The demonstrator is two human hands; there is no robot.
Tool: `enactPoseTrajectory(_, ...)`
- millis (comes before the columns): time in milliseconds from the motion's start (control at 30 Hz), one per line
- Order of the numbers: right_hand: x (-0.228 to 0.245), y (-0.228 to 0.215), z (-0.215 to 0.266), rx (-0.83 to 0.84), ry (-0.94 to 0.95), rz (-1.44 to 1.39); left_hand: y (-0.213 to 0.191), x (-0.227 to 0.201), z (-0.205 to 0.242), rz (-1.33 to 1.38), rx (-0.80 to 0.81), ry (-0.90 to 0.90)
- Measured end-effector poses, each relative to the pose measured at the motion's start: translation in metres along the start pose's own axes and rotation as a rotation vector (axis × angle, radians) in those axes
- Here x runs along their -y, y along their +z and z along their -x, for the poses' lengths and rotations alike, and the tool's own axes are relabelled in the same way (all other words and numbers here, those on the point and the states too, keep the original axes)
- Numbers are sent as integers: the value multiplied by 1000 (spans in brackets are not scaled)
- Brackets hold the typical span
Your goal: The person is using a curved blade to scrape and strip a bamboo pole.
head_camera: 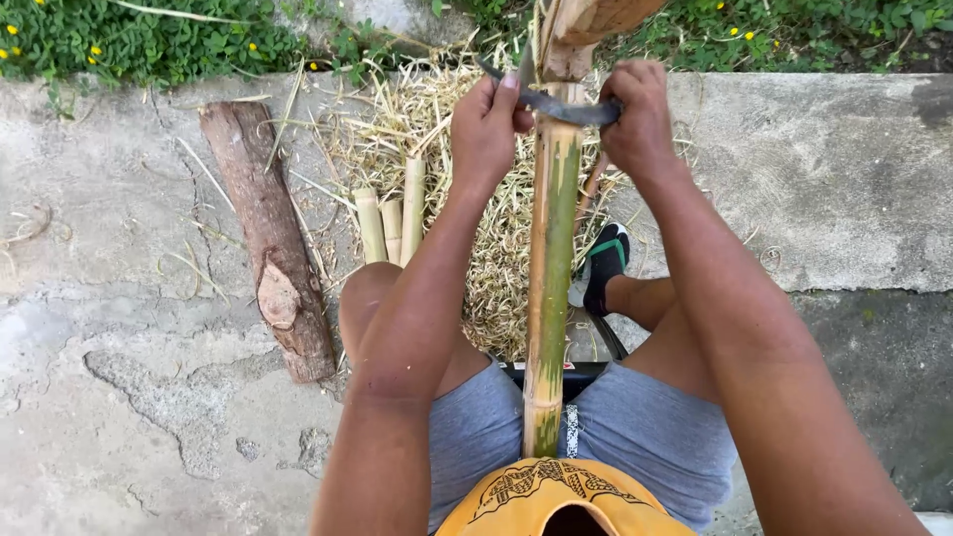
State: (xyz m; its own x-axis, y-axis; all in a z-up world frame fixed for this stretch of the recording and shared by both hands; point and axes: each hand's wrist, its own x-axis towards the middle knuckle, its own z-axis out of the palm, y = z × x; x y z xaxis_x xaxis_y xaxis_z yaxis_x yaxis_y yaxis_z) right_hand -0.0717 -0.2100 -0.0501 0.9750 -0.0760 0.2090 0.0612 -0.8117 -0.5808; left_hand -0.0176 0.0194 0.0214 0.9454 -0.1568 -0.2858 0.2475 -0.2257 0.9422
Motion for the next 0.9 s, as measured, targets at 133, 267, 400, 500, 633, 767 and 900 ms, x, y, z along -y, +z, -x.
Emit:
enactPoseTrajectory(133, -4, 0, -25, -26, -76, 54, 6, 8, -21, 41, -11, 36)
enactPoseTrajectory(267, -5, -5, -22, -25, -93, 61, 9, -3, -20, 89, -53, 90)
enactPoseTrajectory(400, 7, -17, -3, -39, -41, 28, -4, -11, -8, 38, -4, 124)
enactPoseTrajectory(500, 25, -25, 12, -31, -75, 34, -8, -14, 8, 37, 33, 43)
enactPoseTrajectory(633, 19, -8, 11, 66, 35, -35, -7, -7, 8, -24, 24, -11)
enactPoseTrajectory(767, -6, 10, -3, -17, -55, -29, 1, -3, -2, 21, 25, 15)
enactPoseTrajectory(900, -16, 10, -27, 12, 3, 22, 3, -11, -17, 60, -14, 95)
